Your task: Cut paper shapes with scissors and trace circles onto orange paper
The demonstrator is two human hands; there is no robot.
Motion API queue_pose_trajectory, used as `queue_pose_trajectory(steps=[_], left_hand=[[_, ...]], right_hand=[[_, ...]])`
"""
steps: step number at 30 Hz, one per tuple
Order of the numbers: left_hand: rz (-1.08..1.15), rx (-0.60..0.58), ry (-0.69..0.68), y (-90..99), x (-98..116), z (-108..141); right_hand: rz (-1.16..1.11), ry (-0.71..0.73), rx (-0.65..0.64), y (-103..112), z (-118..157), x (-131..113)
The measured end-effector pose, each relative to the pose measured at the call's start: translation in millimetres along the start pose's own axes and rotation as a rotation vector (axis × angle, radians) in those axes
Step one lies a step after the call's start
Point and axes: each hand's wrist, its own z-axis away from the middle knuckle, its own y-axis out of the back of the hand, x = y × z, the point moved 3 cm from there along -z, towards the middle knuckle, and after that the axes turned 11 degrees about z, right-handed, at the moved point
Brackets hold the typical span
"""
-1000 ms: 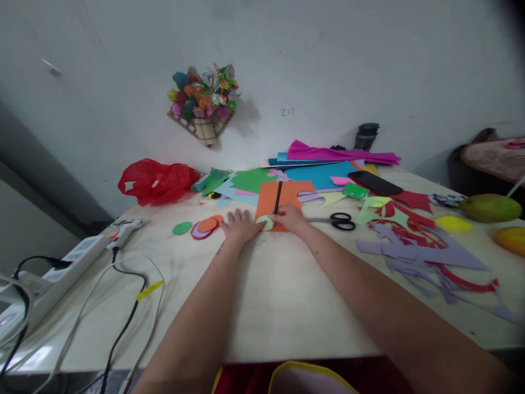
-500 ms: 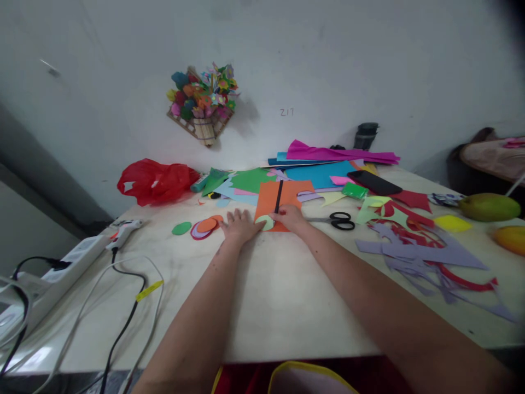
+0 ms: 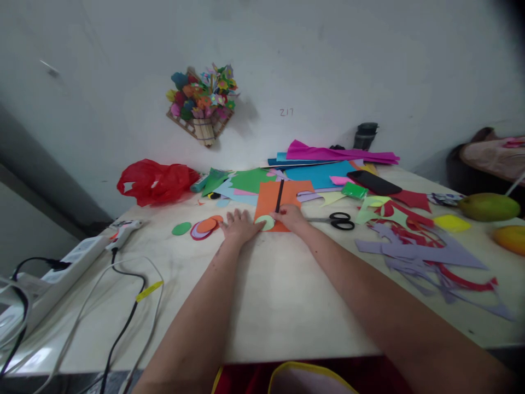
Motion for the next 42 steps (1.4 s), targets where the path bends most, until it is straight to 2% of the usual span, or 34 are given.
queue_pose_trajectory(steps=[9,16,27,42], left_hand=[[-0.016,0.007,0.002,-0.5,-0.4,-1.0],[-0.03,0.01,-0.002,-1.7,-0.9,-1.8],[-0.001,0.008,0.003,-0.9,-0.8,-0.9],[-0.01,0.019,-0.003,-0.9,-0.7,-1.3]], right_hand=[[-0.051,0.001,0.012,0.5,-0.7,1.4],[0.03,-0.018,0.024,0.9,-2.1,2.1],[0.021,0.0,0.08,0.3,-5.2,5.2],[0.032,0.0,0.094,-1.1,-7.6,5.2]])
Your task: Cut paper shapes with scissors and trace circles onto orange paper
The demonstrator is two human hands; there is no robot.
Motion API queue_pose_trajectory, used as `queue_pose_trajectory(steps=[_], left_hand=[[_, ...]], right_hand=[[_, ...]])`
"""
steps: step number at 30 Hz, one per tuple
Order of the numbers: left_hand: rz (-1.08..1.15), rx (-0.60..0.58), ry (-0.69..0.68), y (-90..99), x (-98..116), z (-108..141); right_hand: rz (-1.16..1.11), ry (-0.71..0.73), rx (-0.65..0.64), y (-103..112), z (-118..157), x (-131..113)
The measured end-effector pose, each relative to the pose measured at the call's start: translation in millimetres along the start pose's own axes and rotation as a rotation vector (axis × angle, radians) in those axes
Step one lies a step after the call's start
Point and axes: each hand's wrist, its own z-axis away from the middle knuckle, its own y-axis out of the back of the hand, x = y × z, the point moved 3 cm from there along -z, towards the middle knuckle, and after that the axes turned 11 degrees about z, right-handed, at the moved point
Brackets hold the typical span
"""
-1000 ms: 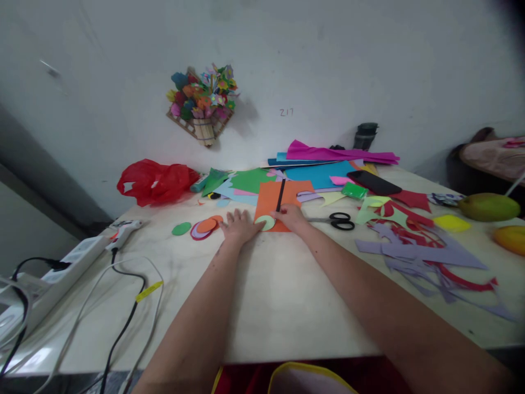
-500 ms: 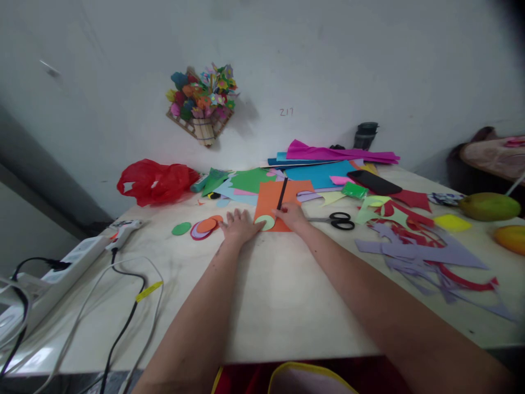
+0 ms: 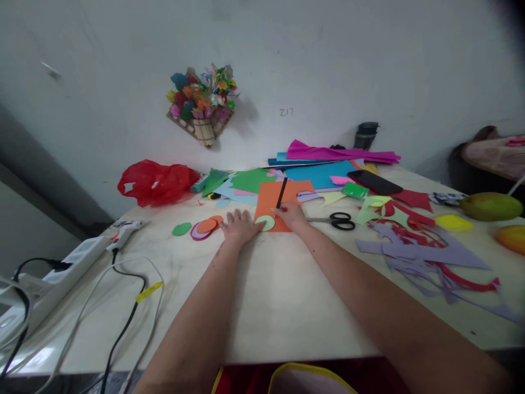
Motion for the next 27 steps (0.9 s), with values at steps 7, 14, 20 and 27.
queue_pose_trajectory(steps=[7,14,20,27], left_hand=[[-0.01,-0.01,0.008,1.4,0.5,1.4],[0.001,-0.017,0.007,1.3,0.3,1.4],[-0.003,0.007,-0.007,2.1,1.6,2.5],[0.001,0.014,-0.002,2.3,0.6,2.1]], right_hand=[[0.068,0.001,0.019,0.4,-1.4,-1.8],[-0.044,0.025,0.068,-2.7,-7.8,3.6],[-0.373,0.041,-0.073,0.6,3.0,-5.1],[-0.355,0.116,-0.327,0.7,20.0,-20.3]])
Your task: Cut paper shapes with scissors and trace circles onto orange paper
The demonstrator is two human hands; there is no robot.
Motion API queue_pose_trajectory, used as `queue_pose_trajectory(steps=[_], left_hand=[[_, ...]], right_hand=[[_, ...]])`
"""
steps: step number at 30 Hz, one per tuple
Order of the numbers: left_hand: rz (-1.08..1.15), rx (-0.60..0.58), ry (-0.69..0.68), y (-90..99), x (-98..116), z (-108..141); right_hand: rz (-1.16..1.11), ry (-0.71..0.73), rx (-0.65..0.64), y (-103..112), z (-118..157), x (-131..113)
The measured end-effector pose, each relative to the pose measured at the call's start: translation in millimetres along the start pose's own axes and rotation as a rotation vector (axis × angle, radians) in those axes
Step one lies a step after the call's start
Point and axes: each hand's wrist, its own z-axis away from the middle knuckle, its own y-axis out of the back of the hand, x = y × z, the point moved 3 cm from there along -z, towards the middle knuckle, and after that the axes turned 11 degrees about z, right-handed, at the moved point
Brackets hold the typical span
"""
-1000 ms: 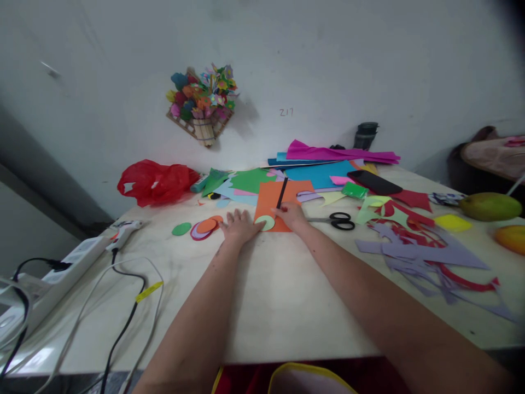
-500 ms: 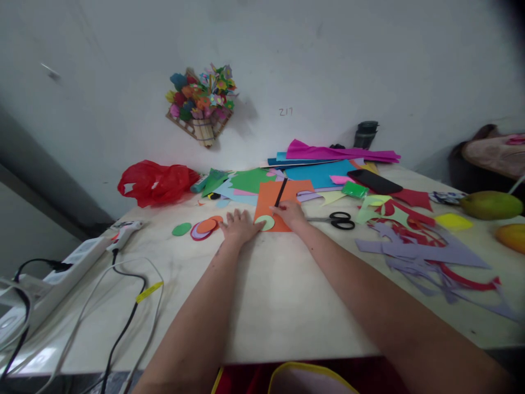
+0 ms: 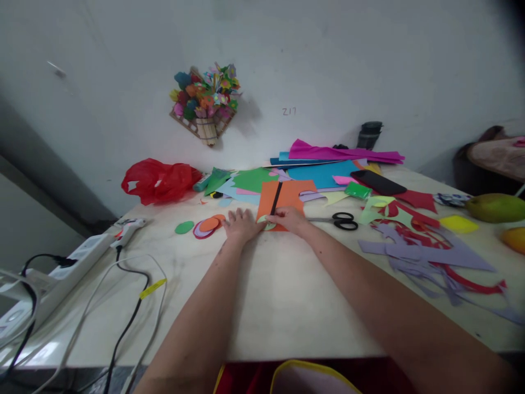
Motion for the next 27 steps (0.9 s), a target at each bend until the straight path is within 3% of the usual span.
queue_pose_trajectory(steps=[6,20,27], left_hand=[[-0.026,0.006,0.02,3.5,-1.5,-0.3],[-0.019,-0.013,0.012,1.0,-2.2,-2.0],[-0.03,-0.008,0.009,-0.5,-2.8,-3.2]], right_hand=[[-0.113,-0.004,-0.072,-2.5,-1.5,6.9],[-0.165,-0.015,-0.109,-6.7,-2.1,10.0],[-0.028,-0.032,-0.112,-0.7,4.3,-4.4]])
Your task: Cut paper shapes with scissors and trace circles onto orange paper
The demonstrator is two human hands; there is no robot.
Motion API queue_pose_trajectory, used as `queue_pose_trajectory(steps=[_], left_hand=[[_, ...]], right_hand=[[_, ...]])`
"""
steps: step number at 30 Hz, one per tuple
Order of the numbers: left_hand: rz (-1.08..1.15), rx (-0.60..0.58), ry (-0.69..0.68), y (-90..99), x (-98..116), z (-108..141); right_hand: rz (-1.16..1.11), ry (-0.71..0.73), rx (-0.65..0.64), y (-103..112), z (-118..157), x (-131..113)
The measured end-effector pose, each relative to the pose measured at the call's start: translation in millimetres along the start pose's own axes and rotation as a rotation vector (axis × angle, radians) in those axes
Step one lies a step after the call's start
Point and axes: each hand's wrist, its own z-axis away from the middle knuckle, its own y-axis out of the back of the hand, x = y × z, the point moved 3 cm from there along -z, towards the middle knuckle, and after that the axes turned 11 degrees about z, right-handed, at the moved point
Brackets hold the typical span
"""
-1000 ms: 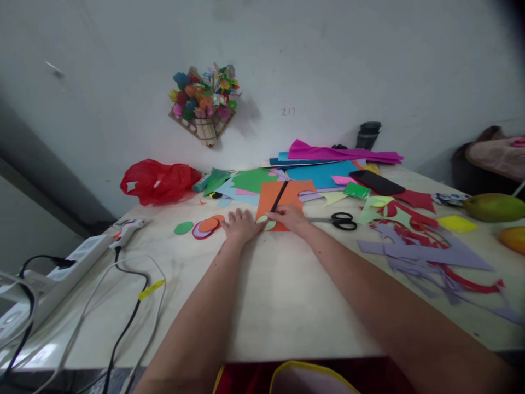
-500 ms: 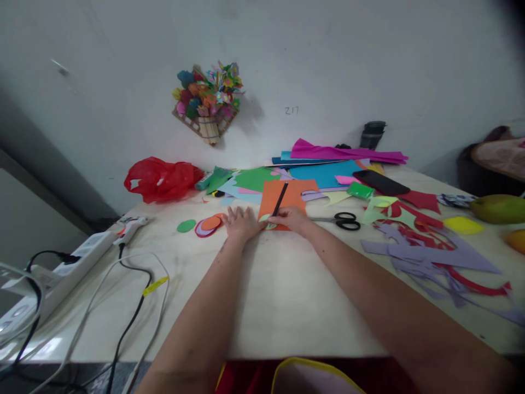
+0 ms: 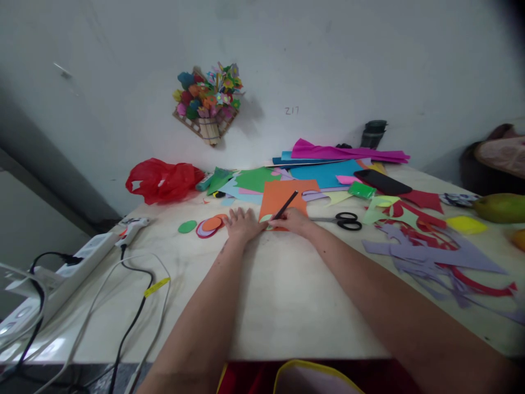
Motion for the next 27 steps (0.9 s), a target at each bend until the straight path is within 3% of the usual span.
queue_pose_trajectory(steps=[15,27], left_hand=[[0.011,0.01,-0.011,-1.0,-0.8,-0.7],[0.014,0.001,-0.01,0.6,0.3,0.6]], right_hand=[[-0.093,0.032,-0.041,-4.8,-1.6,3.4],[0.013,0.068,-0.019,-4.3,-3.1,5.6]])
